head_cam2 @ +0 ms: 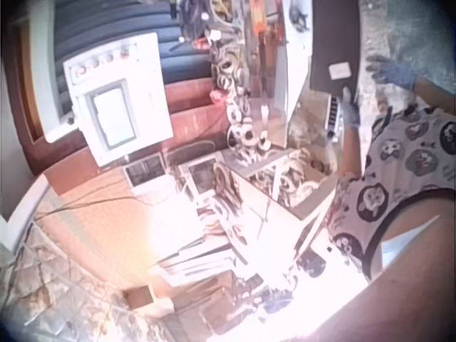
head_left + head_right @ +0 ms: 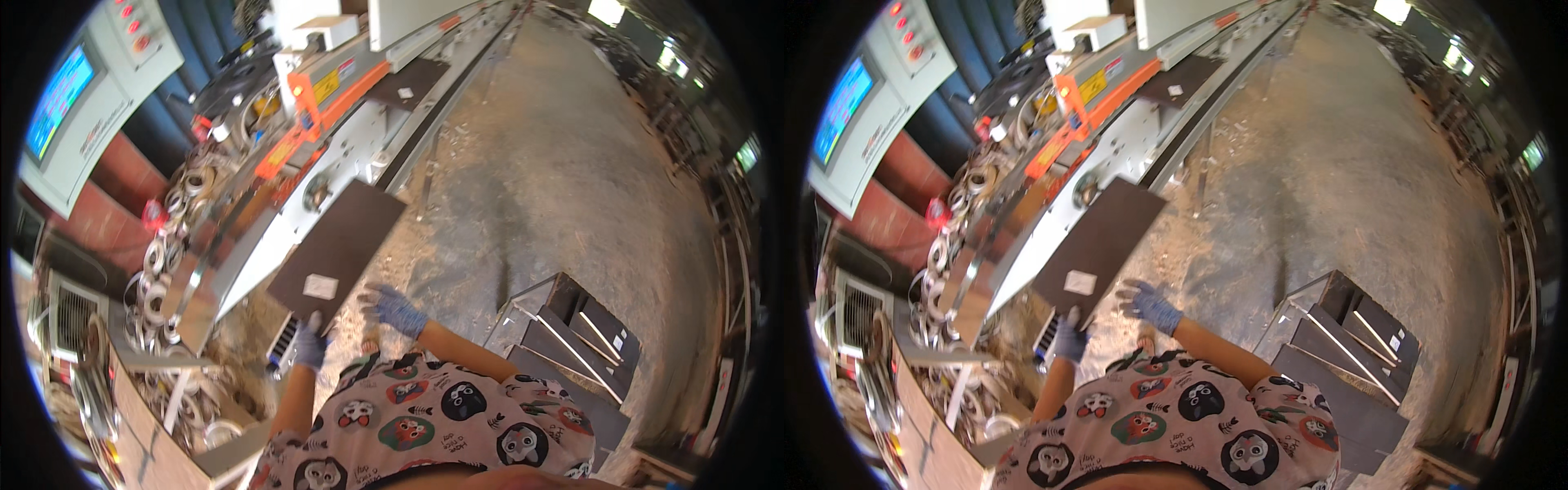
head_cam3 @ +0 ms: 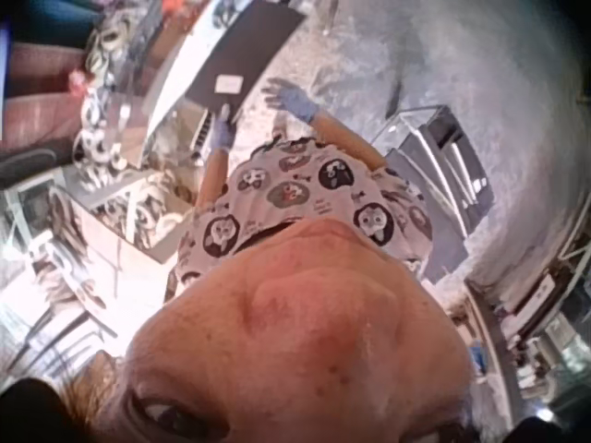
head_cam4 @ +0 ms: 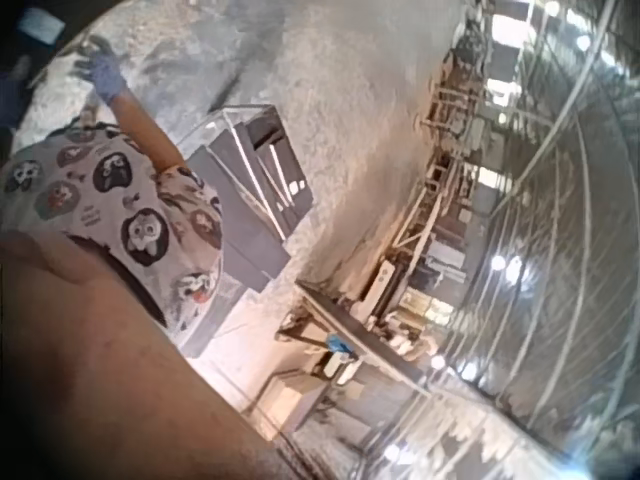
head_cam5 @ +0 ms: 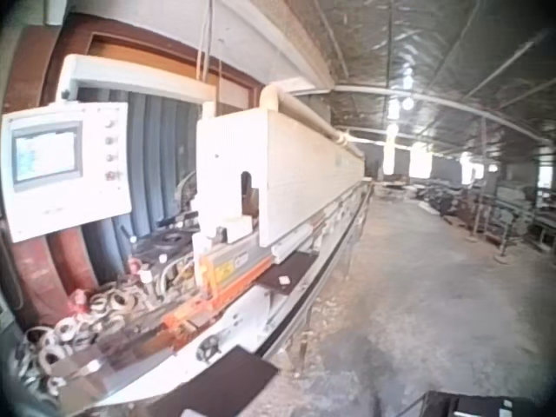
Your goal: The person picks up dark rectangular panels from a stack, places them on a panel saw, and cuts them one at a time. After cutting, the person stacks the finished pieces on a nearby table.
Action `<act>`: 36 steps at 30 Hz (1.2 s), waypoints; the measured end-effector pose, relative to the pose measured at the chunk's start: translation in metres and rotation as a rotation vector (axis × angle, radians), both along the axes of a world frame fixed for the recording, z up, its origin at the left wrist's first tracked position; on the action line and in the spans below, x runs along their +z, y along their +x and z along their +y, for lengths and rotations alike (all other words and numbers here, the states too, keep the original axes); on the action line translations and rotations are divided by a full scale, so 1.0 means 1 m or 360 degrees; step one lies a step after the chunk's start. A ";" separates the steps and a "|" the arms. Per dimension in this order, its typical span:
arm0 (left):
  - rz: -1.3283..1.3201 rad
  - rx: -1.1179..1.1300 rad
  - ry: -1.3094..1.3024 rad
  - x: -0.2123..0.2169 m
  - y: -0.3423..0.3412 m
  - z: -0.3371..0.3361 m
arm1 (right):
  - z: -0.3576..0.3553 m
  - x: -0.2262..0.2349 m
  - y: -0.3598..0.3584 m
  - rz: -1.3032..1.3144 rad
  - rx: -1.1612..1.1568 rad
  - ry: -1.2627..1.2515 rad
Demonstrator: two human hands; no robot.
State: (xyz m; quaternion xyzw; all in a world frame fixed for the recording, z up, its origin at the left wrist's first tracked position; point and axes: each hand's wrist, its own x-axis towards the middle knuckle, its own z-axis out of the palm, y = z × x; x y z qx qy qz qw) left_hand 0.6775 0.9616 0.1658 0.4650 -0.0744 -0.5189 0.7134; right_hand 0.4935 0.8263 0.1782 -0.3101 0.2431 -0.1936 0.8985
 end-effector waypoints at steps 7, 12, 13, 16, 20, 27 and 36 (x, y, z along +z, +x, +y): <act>-0.0011 0.0098 -0.0069 -0.034 0.123 -0.003 | 0.017 -0.019 -0.032 0.0196 -0.0066 0.0078; 0.0087 0.0609 0.0093 -0.059 0.179 -0.042 | 0.032 -0.037 -0.059 0.0404 -0.0311 0.0251; 0.0230 0.0706 0.0087 -0.068 0.195 -0.054 | 0.033 -0.032 -0.057 0.0459 -0.0384 0.0262; 0.0065 0.1111 0.0095 -0.023 0.153 -0.082 | 0.040 -0.026 -0.059 0.0570 -0.0591 0.0231; -0.1012 0.1058 0.0233 -0.037 0.127 -0.067 | 0.048 -0.056 -0.070 0.0372 -0.0692 0.0315; -0.2964 0.0246 0.1193 0.026 0.151 -0.036 | 0.059 -0.055 -0.060 0.0428 -0.0769 0.0364; -0.3170 -0.0171 0.1260 0.001 0.198 -0.087 | 0.044 -0.065 -0.048 0.0473 -0.0784 0.0262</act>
